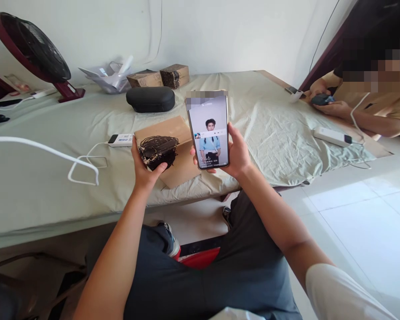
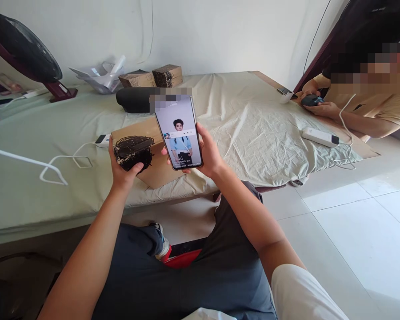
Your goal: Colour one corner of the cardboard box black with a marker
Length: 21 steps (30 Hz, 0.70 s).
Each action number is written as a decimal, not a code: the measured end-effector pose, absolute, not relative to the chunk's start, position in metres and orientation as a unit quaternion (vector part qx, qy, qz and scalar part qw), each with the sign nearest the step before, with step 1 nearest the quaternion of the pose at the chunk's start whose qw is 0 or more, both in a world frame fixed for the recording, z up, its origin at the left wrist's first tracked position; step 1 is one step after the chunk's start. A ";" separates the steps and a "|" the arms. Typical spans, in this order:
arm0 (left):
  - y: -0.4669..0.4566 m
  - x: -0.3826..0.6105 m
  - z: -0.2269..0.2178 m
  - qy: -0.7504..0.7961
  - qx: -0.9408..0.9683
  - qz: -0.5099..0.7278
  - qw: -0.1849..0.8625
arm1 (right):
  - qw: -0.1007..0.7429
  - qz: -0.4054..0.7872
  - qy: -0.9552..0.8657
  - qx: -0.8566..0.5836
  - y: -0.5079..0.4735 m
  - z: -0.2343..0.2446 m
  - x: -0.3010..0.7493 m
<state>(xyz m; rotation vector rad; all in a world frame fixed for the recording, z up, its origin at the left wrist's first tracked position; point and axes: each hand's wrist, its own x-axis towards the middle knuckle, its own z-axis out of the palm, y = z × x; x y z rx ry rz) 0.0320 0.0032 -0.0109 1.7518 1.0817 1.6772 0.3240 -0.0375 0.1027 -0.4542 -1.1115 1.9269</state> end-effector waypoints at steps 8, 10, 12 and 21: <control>0.010 0.017 -0.009 0.410 0.621 0.641 0.186 | 0.448 0.734 -0.449 -0.242 0.025 0.078 0.320; 0.011 0.013 -0.008 0.419 0.611 0.648 0.176 | 0.461 0.722 -0.449 -0.255 0.050 0.068 0.316; 0.011 0.010 -0.007 0.424 0.606 0.651 0.169 | 0.467 0.707 -0.448 -0.286 0.079 0.053 0.314; -0.002 0.002 -0.011 0.439 0.623 0.627 0.161 | 0.377 0.433 -0.459 -0.678 0.164 -0.016 0.329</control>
